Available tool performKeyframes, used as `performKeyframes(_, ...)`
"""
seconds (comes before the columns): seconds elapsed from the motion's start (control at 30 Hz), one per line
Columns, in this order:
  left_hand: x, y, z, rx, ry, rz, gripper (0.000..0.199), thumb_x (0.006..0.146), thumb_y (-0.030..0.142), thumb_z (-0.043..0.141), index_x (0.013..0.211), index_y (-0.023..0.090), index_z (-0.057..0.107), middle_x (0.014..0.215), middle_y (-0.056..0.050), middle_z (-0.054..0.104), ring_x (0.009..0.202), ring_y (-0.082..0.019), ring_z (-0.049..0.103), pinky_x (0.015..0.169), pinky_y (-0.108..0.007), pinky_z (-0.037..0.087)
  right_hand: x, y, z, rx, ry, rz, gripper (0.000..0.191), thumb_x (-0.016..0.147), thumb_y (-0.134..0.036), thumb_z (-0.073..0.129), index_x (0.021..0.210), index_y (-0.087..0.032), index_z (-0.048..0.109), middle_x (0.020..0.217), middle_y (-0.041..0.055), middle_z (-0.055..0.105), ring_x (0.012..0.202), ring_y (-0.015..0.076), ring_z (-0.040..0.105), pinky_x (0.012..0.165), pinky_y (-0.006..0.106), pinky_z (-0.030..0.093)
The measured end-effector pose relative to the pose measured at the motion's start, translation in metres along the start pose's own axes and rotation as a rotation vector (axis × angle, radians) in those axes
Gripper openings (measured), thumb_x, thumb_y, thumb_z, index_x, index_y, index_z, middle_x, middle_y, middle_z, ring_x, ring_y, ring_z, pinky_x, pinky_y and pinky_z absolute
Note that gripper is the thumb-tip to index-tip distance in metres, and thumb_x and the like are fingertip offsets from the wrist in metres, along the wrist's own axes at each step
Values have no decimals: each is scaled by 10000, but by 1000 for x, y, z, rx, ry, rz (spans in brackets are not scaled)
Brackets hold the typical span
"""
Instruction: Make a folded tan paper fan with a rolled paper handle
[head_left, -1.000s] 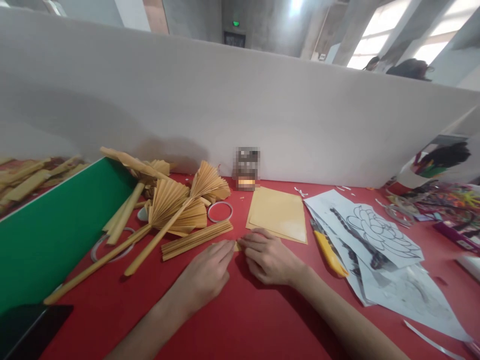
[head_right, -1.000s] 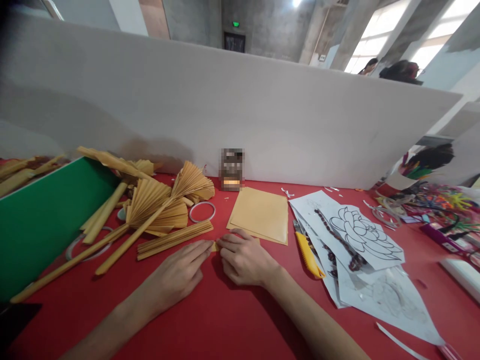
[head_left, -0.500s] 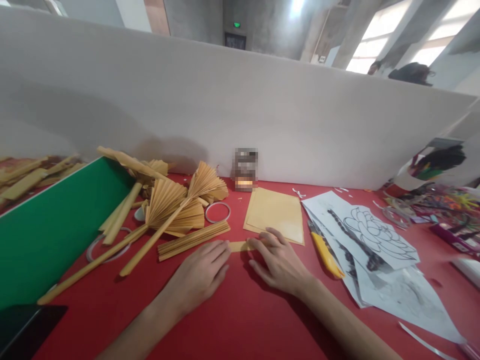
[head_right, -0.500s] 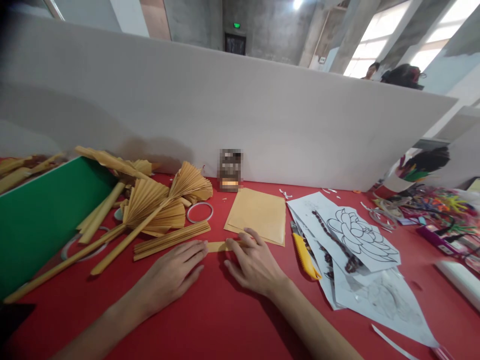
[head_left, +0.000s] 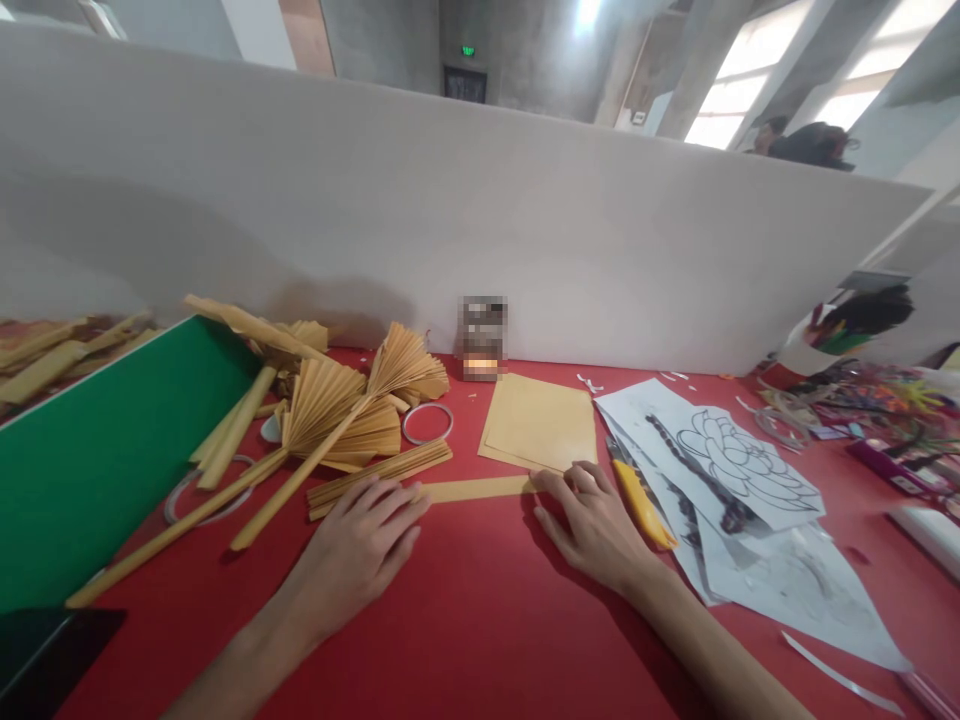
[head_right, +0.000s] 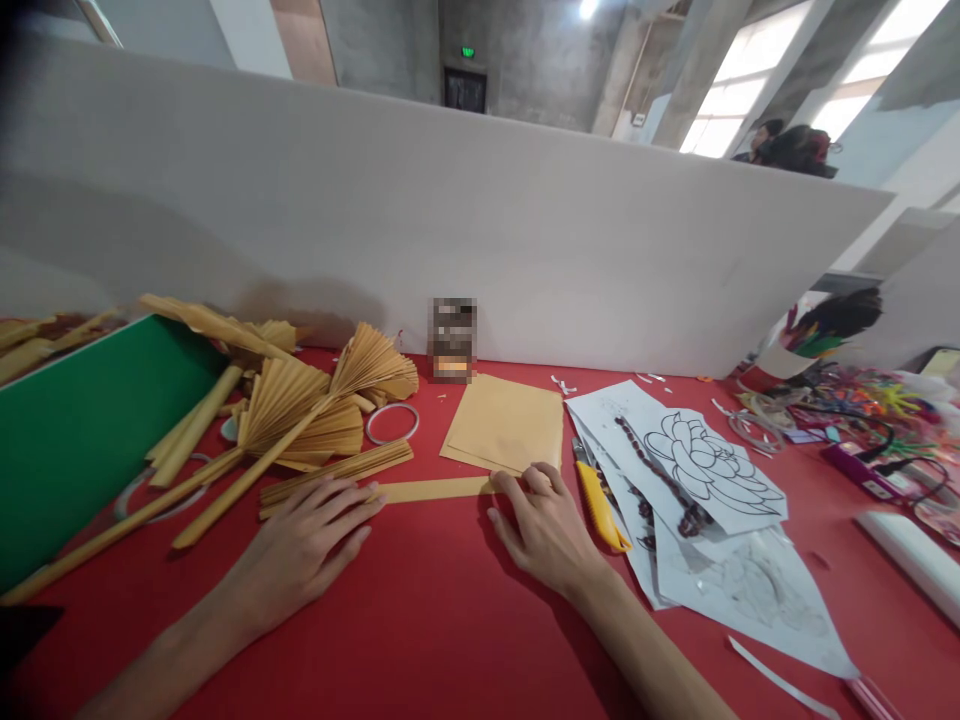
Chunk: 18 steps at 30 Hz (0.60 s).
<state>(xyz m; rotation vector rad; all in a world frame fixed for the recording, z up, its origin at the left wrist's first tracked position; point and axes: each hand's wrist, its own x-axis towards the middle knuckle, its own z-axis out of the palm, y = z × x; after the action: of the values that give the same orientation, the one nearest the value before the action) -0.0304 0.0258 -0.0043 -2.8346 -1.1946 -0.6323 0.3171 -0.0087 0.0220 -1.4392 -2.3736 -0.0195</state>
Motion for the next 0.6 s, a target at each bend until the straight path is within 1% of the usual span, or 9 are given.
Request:
performKeyframes(0.1,-9,-5,-3,15,12,-13,353,1015,270,557,1349,272,672,1316,-40,732,1209,-279,630,1116,-512,429,-1,-3,3,-18,2,23,252,1042,-304,509,1272,-218,568,965,92,690,954,284,582,975,469,443)
performKeyframes(0.2,-9,-3,-7,25,40,-27,317,1010,276,558,1293,250,699,1273,-49,749,1195,-280,634,1104,-505,438,2,-6,9,-78,37,0,259,1065,-325,476,1256,-202,599,860,103,680,929,304,581,912,467,447)
performKeyframes(0.3,6,4,-8,27,73,-47,260,1031,280,508,1083,224,757,1176,-78,765,1179,-289,633,1055,-487,476,9,-8,17,-168,90,-60,220,1082,-284,462,1170,-210,649,791,100,671,890,301,570,871,458,438)
performKeyframes(0.33,14,7,-7,27,84,-49,278,1040,288,490,1008,215,757,1160,-92,764,1177,-295,630,1034,-485,489,13,-9,19,-198,94,-85,206,1084,-252,462,1119,-218,662,792,95,675,873,291,564,865,450,433)
performKeyframes(0.4,30,13,-2,1,93,-49,284,1045,301,490,936,198,731,1174,-116,755,1163,-304,628,998,-482,513,20,-12,22,-251,77,-116,223,1081,-185,461,1014,-225,670,812,86,680,856,269,556,865,436,425)
performKeyframes(0.47,44,16,6,-88,41,-38,250,1041,261,483,930,197,697,1127,-113,747,1085,-279,651,958,-448,533,27,-15,23,-278,56,-109,240,1073,-152,472,950,-220,666,832,85,672,865,260,558,871,429,421)
performKeyframes(0.5,49,17,9,-146,7,-51,226,1037,227,476,963,201,687,1093,-99,737,1040,-259,660,934,-420,541,30,-17,23,-277,49,-91,229,1070,-155,484,950,-217,669,844,85,666,879,260,562,876,427,420)
performKeyframes(0.53,53,18,12,-194,-7,-69,209,1026,195,474,1019,202,683,1085,-93,722,1032,-249,660,929,-405,542,32,-18,23,-262,40,-73,205,1069,-166,501,970,-216,674,869,85,664,898,260,569,879,423,421)
performKeyframes(0.6,60,17,16,-251,-14,-117,240,990,141,487,1125,200,677,1102,-95,693,1061,-249,654,938,-398,533,36,-19,22,-194,12,-48,151,1062,-177,537,1057,-226,680,966,81,673,947,253,585,879,403,428)
